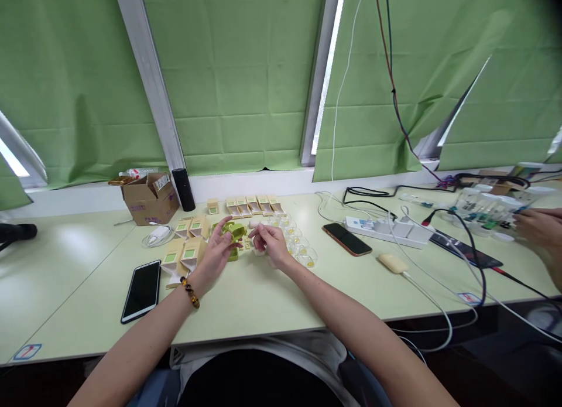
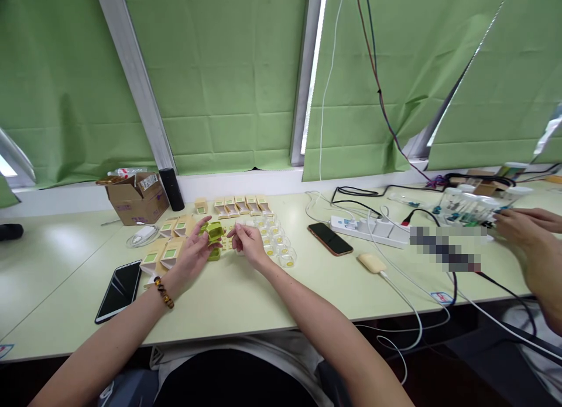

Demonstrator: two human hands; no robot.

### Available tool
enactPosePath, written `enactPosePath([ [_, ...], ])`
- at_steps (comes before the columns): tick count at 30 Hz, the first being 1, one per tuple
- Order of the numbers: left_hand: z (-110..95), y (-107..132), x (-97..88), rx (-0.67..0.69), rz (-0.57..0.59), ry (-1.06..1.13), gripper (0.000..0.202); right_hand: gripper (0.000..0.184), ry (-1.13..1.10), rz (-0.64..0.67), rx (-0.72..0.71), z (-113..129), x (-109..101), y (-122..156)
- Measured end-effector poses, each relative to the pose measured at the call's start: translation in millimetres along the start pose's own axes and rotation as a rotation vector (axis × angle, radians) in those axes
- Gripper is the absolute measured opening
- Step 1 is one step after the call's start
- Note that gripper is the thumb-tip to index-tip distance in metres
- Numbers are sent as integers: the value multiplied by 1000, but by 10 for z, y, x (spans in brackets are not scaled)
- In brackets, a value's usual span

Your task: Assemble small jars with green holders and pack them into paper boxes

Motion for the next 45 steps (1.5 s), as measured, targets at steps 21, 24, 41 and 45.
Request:
enactPosePath([
  [21, -79, -2, -18, -45, 41, 199, 45, 20, 738, 3, -153, 300, -189, -71],
  [24, -89, -8, -19, -33, 92, 146, 53, 19, 902, -13, -158, 339, -176, -55],
  [41, -72, -11, -52, 19, 48, 121, 47, 36, 1525, 518, 152, 633, -359, 78],
  [45, -42, -32, -92, 17, -10, 143, 47, 41, 1622, 551, 141, 561, -249, 132],
])
Point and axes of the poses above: each hand's wrist, its own y-axis away from the middle knuckle, its own x-axis out of the palm, z = x × y, the point moved 4 cm from there along -y, towards the middle knuckle, and after that the axes turned 2 degrees about -z, right-handed, at the moved point
